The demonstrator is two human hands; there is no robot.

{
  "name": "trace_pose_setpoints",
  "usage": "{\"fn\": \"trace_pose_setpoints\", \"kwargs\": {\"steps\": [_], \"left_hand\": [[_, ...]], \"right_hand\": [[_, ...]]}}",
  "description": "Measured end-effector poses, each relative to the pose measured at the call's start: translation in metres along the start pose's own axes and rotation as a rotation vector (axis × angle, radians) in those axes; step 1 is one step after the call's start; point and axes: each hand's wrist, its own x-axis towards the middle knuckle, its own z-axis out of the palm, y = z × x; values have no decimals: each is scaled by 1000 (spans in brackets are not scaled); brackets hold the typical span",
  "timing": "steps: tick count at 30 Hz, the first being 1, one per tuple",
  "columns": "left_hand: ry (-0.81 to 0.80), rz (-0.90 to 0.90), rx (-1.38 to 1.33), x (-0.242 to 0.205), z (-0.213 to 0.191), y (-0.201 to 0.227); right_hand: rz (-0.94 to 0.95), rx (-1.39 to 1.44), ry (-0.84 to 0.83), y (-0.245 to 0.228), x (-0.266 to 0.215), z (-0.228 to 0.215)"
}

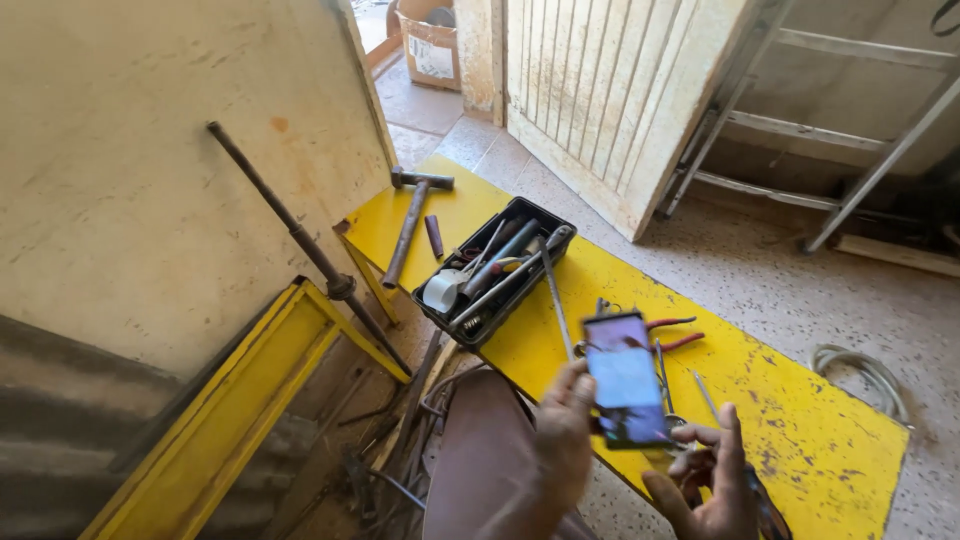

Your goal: The person sits on the floor and uses a screwdriver to tighten screws on a small cylindrical electrical component. They also handle a roll of white tape and a smartphone, placing the phone on the yellow workbench before resuming work on the component.

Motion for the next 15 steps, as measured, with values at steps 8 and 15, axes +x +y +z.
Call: {"fn": "trace_pose_setpoints", "kwargs": {"steps": [8, 15], "left_hand": [[527, 273, 348, 91, -128, 197], [542, 291, 904, 254, -218, 195]], "right_hand": [[56, -41, 36, 16, -13, 7], [124, -92, -12, 48, -11, -1]]}}
